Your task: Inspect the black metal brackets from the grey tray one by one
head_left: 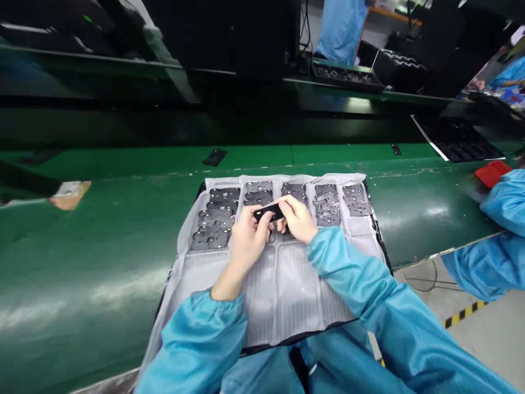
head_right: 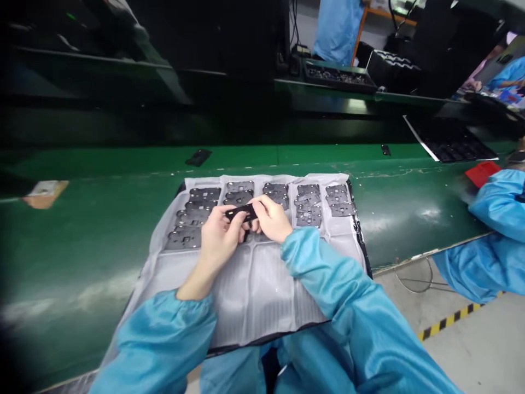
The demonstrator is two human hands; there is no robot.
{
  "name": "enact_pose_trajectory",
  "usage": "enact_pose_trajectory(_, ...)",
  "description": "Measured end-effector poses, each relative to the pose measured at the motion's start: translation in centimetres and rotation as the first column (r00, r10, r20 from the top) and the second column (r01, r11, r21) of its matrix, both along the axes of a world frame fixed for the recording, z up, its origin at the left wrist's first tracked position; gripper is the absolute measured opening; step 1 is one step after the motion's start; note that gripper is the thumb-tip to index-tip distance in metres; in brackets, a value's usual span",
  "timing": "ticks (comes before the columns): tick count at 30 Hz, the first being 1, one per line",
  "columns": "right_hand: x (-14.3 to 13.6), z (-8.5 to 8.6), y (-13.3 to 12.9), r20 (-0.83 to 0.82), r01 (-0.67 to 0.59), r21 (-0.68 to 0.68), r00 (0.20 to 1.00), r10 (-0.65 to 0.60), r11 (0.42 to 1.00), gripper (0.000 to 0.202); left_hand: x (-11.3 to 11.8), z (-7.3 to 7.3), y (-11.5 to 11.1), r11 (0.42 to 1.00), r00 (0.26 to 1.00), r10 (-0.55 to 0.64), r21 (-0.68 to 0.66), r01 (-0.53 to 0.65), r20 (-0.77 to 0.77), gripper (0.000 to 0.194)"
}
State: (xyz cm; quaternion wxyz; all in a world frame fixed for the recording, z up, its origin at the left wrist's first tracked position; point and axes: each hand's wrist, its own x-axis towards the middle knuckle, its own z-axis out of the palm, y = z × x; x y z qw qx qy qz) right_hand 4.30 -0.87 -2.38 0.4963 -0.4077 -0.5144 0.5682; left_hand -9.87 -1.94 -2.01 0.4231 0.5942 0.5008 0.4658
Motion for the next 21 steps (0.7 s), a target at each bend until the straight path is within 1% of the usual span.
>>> enact_pose_trajectory(2, 0.1, 0.0, -0.2, 0.011, -0.021, 0.003, 1.000, 0.021, 1.000, 0.027, 0.1, 0.0, -0.2, 1.000, 0.999, 0.015, 0.005, -0.014, -0.030, 0.029)
enact_pose_trajectory(3, 0.1, 0.0, -0.3, 0.012, -0.033, 0.009, 0.999, 0.033, 0.999, 0.027, 0.1, 0.0, -0.3, 1.000, 1.000, 0.014, -0.002, -0.014, -0.019, 0.028)
enact_pose_trajectory(7, 0.2, 0.4, -0.8, 0.020, -0.045, 0.031, 0.999, 0.044, 0.998, 0.029, 0.1, 0.5, -0.4, 0.998, 0.993, 0.001, -0.070, 0.008, 0.118, 0.026)
enact_pose_trajectory(9, 0.3, 0.5, -1.0, 0.018, -0.038, 0.031, 0.999, 0.038, 0.999, 0.029, 0.2, 0.7, -0.5, 0.996, 0.989, -0.003, -0.089, 0.016, 0.148, 0.027)
enact_pose_trajectory(16, 0.0, 0.4, -1.0, -0.029, -0.018, 0.003, 0.999, 0.018, 1.000, 0.029, 0.4, 0.6, -0.5, 0.996, 0.987, -0.023, -0.076, 0.036, 0.159, 0.027)
enact_pose_trajectory(21, -0.2, 1.0, -1.1, -0.109, 0.015, -0.021, 0.994, -0.017, 1.000, 0.027, 0.6, 0.9, -0.5, 0.998, 0.979, -0.019, -0.063, 0.032, 0.205, 0.028)
